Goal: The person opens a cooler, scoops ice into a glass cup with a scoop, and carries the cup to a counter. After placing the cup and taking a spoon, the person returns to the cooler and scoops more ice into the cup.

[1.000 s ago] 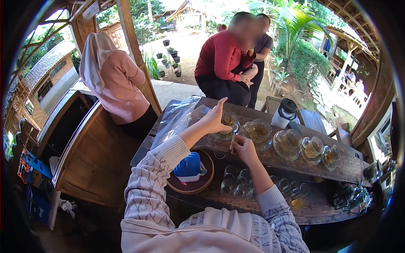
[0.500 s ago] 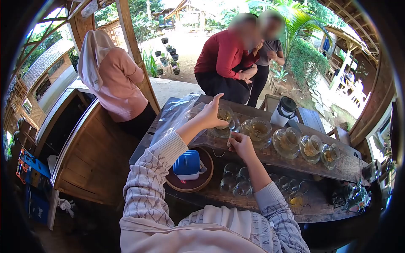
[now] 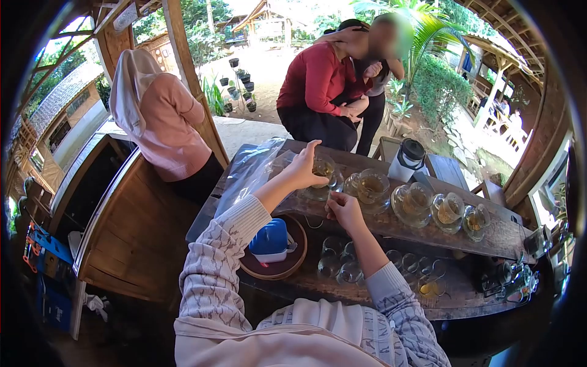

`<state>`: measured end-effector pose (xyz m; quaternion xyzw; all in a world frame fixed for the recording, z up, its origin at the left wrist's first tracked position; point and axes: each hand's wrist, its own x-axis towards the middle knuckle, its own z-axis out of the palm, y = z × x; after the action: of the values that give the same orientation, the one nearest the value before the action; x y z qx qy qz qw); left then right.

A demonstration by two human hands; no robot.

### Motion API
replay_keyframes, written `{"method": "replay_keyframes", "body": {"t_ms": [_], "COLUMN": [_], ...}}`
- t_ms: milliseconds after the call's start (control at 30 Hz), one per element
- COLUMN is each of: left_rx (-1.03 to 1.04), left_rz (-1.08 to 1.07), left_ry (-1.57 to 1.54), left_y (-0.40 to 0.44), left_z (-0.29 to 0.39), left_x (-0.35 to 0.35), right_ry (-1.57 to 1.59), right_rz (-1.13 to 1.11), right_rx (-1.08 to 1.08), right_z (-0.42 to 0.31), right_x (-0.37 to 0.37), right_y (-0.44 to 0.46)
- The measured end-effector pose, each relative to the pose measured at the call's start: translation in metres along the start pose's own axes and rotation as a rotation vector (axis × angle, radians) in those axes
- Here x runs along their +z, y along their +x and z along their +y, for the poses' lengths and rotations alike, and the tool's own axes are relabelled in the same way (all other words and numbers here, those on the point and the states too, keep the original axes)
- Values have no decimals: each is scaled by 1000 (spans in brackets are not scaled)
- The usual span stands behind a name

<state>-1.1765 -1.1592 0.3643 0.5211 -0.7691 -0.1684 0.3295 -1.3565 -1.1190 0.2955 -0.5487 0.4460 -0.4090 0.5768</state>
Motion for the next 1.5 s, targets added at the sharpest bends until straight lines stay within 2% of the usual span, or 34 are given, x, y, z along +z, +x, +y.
{"method": "replay_keyframes", "body": {"t_ms": [267, 433, 533, 667, 733, 800, 867, 900, 1033, 1067, 1100, 1133, 1167, 1200, 1267, 1333, 1367, 1433, 1500], "left_rx": [-43, 35, 88, 178, 216, 152, 126, 105, 141, 31, -77, -182, -283, -465, -705, -746, -751, -834, -801], "left_rz": [2, 89, 137, 88, 81, -36, -119, -199, -131, -279, -425, -532, -632, -636, -451, -165, -164, 25, -4], "left_ry": [13, 196, 231, 199, 211, 87, 70, 53, 242, 170, 98, 20, -57, -299, -623, -831, -830, -1101, -1204], "left_y": [-2, -8, -14, -22, -26, -30, -32, -32, -39, -38, -36, -34, -33, -37, -45, -49, -51, -55, -52], "left_z": [-7, 20, 54, 86, 96, 108, 118, 121, 120, 119, 118, 114, 111, 108, 104, 100, 100, 109, 102], "left_x": [12, 5, -5, -7, -5, -3, -2, 1, 31, 37, 44, 54, 64, 75, 94, 111, 118, 126, 134], "right_ry": [-79, -377, -389, -305, -296, -254, -242, -251, -412, -512, -510, -510, -593, -677, -736, -755, -763, -766, -741], "right_rz": [48, 54, 51, 56, 144, 231, 319, 355, 347, 304, 221, 228, 146, 65, -16, -21, 7, 24, 46], "right_rx": [-33, -119, -173, -197, -289, -303, -497, -509, -510, -552, -470, -481, -454, -431, -339, -334, -331, -323, -305], "right_z": [-13, -30, -44, -65, -76, -92, -78, -86, -88, -85, -87, -84, -75, -72, -71, -73, -71, -67, -64], "right_x": [-1, -8, -16, -33, -47, -60, -88, -94, -120, -125, -124, -124, -125, -125, -121, -119, -119, -118, -119], "right_y": [-17, -40, -53, -69, -75, -78, -57, -57, -33, -27, -27, -24, -17, -9, -3, -3, -1, 1, 3]}}
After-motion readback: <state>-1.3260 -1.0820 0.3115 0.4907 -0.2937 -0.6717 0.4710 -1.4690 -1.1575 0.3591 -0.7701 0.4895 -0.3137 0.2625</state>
